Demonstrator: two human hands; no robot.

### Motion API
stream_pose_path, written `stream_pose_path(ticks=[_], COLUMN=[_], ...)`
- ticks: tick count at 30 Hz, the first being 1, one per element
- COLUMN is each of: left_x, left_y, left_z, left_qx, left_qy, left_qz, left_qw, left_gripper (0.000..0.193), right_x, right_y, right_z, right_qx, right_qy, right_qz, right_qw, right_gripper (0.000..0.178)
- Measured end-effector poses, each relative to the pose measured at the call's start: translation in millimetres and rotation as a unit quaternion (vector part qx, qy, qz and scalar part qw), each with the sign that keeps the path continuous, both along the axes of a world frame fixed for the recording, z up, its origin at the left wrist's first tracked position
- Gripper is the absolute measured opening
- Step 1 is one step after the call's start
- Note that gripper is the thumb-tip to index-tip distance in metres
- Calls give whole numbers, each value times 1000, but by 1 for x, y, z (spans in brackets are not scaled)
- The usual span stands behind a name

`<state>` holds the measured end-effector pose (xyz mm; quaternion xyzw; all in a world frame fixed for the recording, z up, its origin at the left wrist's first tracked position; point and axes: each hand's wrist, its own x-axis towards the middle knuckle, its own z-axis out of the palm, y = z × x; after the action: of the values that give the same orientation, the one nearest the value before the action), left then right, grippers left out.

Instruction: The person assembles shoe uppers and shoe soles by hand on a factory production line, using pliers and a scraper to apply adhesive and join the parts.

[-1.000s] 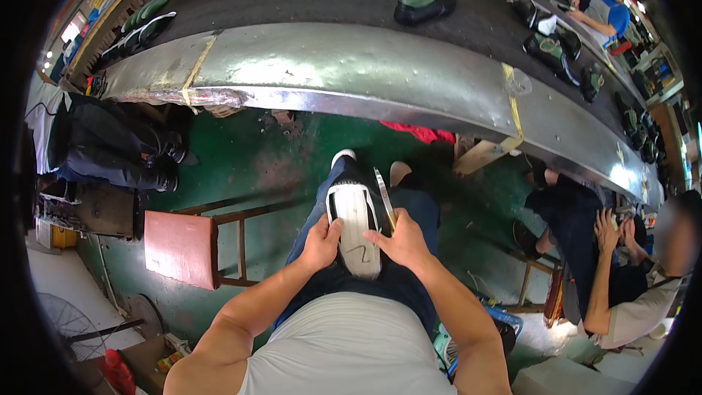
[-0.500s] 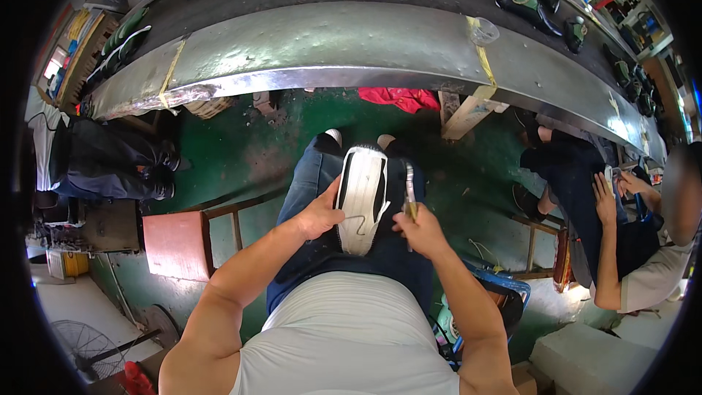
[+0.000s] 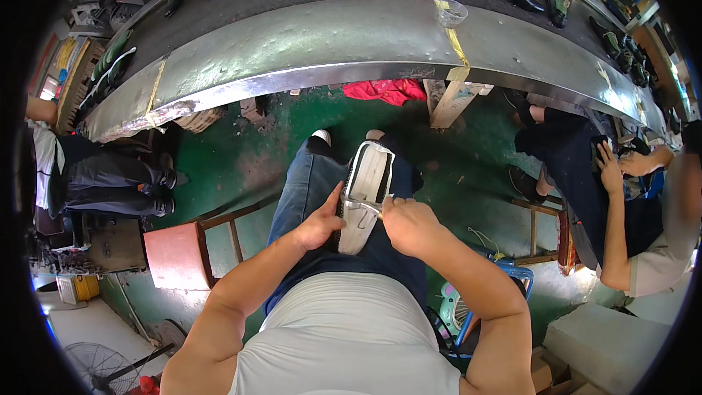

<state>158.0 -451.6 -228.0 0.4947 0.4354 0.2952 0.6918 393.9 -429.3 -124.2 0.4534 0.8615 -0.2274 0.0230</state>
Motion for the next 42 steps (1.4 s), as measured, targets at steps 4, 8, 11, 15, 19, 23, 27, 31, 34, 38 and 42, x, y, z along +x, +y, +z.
stream_pose_path(ticks=[4,8,11,15,19,23,27,31,34,38,42], left_x=[10,18,9,8,7,-1,-7,-4,-12,-17,-16], left_y=[5,19,21,17,13,21,31,38,30,1,-2], left_z=[20,-9,-20,-16,-14,1,10,41,37,7,4], left_qx=[-233,-200,-66,54,152,166,123,71,73,89,40], left_qy=[-198,93,263,309,300,352,372,375,376,306,272], left_qz=[141,276,221,197,143,17,-42,-102,-121,41,74], left_qw=[942,935,937,929,931,921,919,919,916,947,959], left_gripper=[71,61,58,53,50,58,58,59,58,65,76], right_x=[-9,-26,-9,-19,-17,4,-16,-24,-23,-24,-21], right_y=[7,-25,-2,19,18,48,65,68,69,43,22], right_z=[-8,-48,-40,-42,-67,-48,-19,-55,-60,-53,-57], right_qx=[-194,-135,-185,-75,-57,-347,-338,-95,-106,-94,-161], right_qy=[-27,166,109,74,64,110,111,179,70,40,125], right_qz=[6,-95,-52,-68,-109,-157,-205,-143,-91,-85,-96], right_qw=[981,972,975,992,990,918,912,969,988,991,974], right_gripper=[30,31,32,32,28,19,24,37,45,43,43])
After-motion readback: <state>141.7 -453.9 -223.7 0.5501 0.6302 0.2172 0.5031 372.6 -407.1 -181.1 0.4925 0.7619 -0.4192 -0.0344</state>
